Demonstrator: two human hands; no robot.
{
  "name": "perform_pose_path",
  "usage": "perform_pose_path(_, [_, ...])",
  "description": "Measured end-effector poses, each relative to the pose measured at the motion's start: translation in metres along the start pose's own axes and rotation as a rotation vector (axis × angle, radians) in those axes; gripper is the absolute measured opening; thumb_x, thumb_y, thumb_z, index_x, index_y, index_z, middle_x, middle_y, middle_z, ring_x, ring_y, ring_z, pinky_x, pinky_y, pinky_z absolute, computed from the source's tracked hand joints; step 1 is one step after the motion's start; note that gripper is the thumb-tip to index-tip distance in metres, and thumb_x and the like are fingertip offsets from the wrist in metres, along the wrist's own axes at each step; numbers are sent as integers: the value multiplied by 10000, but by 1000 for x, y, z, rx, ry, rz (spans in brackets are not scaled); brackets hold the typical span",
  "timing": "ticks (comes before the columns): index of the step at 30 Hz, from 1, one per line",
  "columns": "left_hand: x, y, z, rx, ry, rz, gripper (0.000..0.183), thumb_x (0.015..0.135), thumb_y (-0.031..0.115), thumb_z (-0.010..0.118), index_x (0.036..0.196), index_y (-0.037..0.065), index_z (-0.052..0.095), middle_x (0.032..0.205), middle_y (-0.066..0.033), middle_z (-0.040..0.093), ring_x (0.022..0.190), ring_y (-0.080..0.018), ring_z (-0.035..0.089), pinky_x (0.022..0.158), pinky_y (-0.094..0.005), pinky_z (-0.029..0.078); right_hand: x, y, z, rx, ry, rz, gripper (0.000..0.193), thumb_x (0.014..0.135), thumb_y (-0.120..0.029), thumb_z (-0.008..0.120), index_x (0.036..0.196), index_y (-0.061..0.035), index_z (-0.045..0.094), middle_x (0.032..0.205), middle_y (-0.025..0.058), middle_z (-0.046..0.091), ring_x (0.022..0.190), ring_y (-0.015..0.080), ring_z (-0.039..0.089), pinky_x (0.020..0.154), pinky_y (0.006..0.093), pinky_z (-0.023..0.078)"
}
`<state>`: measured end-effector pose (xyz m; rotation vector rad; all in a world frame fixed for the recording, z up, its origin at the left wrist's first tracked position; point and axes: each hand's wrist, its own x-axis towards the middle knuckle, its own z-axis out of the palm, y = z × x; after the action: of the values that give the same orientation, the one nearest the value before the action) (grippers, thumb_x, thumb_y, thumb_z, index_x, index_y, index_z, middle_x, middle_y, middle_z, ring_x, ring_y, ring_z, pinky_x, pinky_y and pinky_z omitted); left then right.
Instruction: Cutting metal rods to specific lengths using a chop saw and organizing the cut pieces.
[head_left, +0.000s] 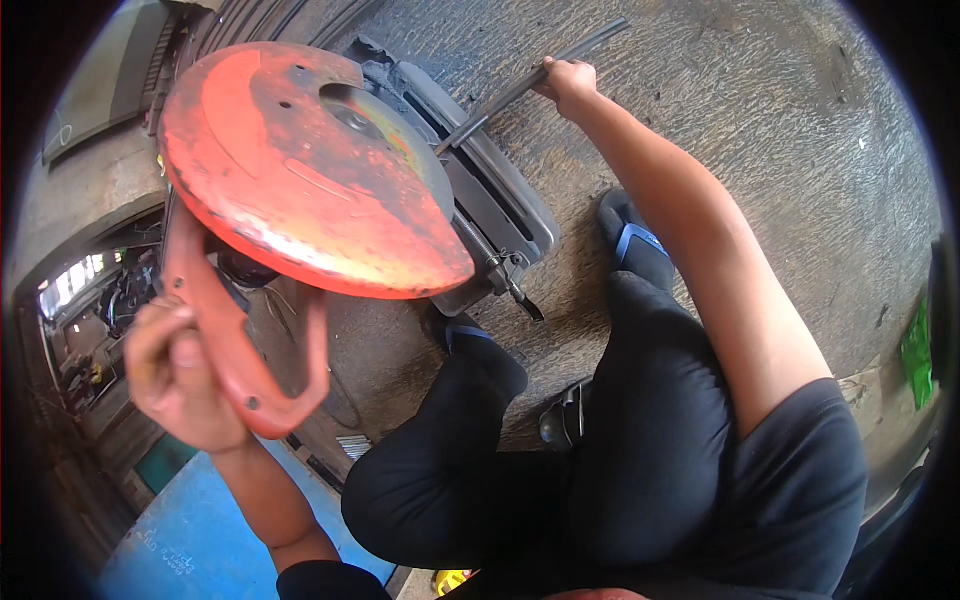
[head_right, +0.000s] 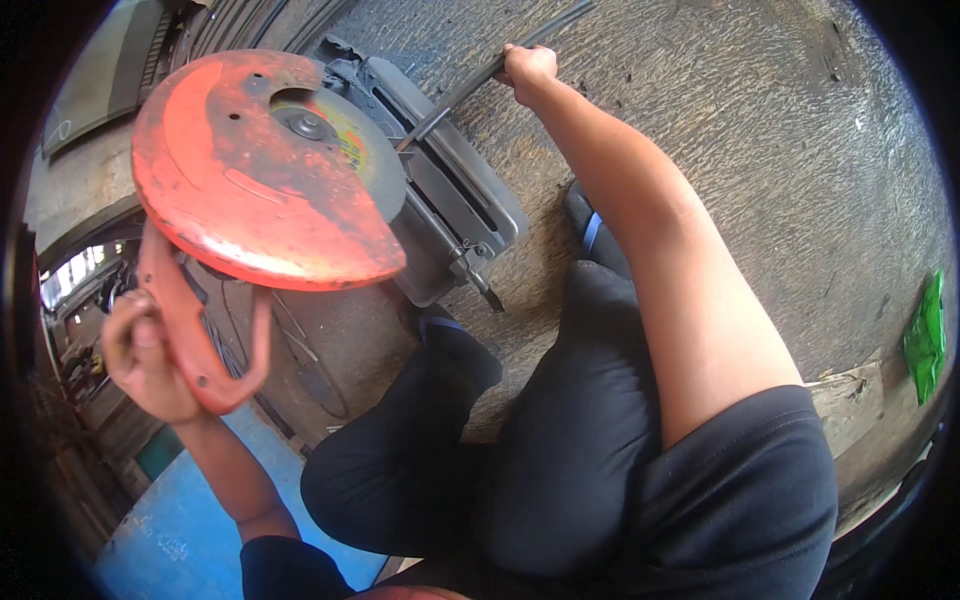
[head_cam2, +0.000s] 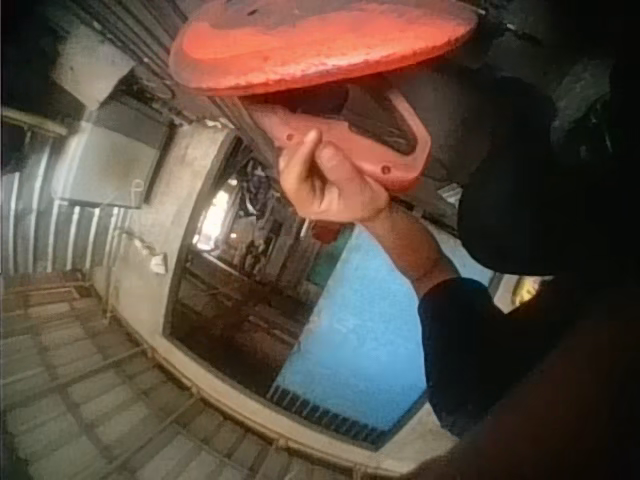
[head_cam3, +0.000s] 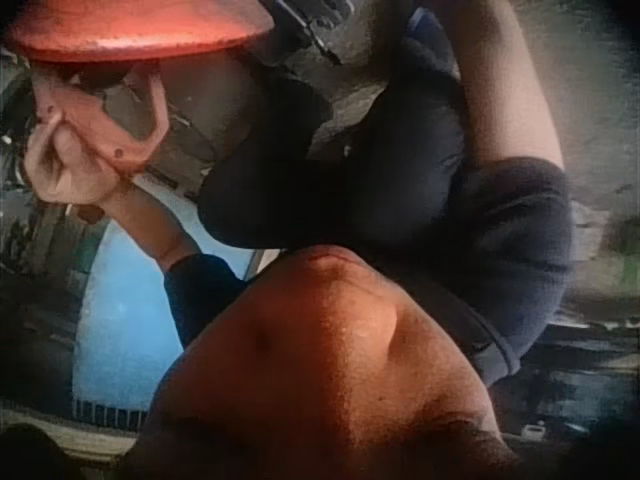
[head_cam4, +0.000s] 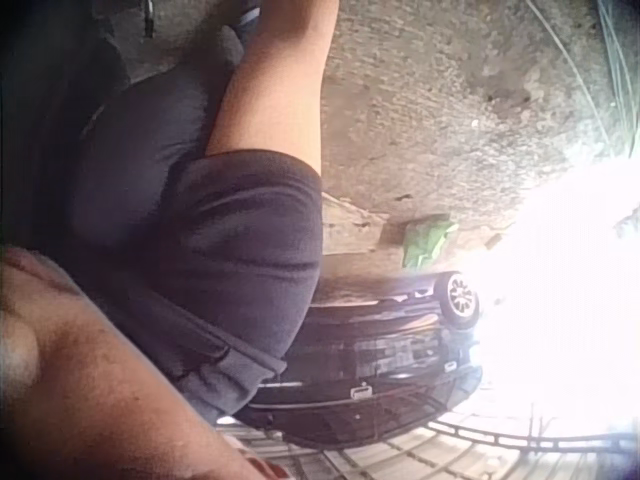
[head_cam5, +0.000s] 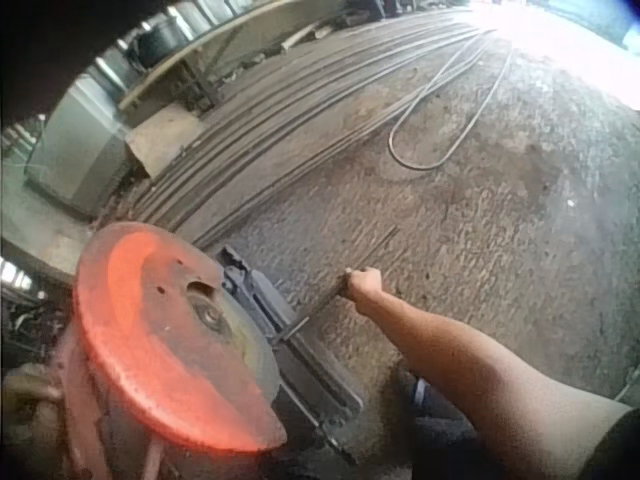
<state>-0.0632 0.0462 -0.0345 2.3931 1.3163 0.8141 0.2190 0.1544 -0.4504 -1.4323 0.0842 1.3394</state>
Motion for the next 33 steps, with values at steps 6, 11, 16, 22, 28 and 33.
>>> perform_pose_path(6, [-39,22,32,135,-212,128,165,822,136,612,953,37,616,738,-63,567,643,-208,510,652,-352,407,-1,-3,12,1,-5,-5,211,870,-92,636,960,88,574,945,154,623,767,232,665,601,353,627])
perform_pose_path(11, [-63,27,59,254,-288,249,160,790,128,637,943,82,641,706,-31,573,626,-214,530,640,-363,396,-3,-4,14,13,-13,16,223,864,-86,640,976,92,567,961,164,624,776,239,664,601,358,627])
perform_pose_path(16, [-82,29,85,294,-301,273,133,767,179,673,880,111,687,704,25,581,605,-160,521,635,-313,371,-1,-2,12,-17,6,21,226,853,-83,647,970,94,569,969,172,622,798,253,670,586,354,625])
perform_pose_path(22, [-84,27,88,265,-274,269,132,759,166,675,875,105,689,704,26,587,606,-155,523,633,-312,368,2,-1,9,-26,0,31,213,849,-79,646,948,96,577,965,173,626,758,257,676,571,342,621])
perform_pose_path(28, [-83,27,87,254,-267,272,139,757,158,678,883,100,690,708,26,592,612,-153,533,635,-308,371,2,-6,13,-66,43,56,243,845,-110,648,933,106,577,935,184,644,706,281,691,565,328,609])
perform_pose_path(33, [-83,27,87,256,-265,267,142,757,155,680,887,99,690,714,25,596,616,-152,537,638,-305,376,-2,-8,13,-101,56,107,289,839,-141,656,944,113,565,932,196,654,677,306,698,564,328,599])
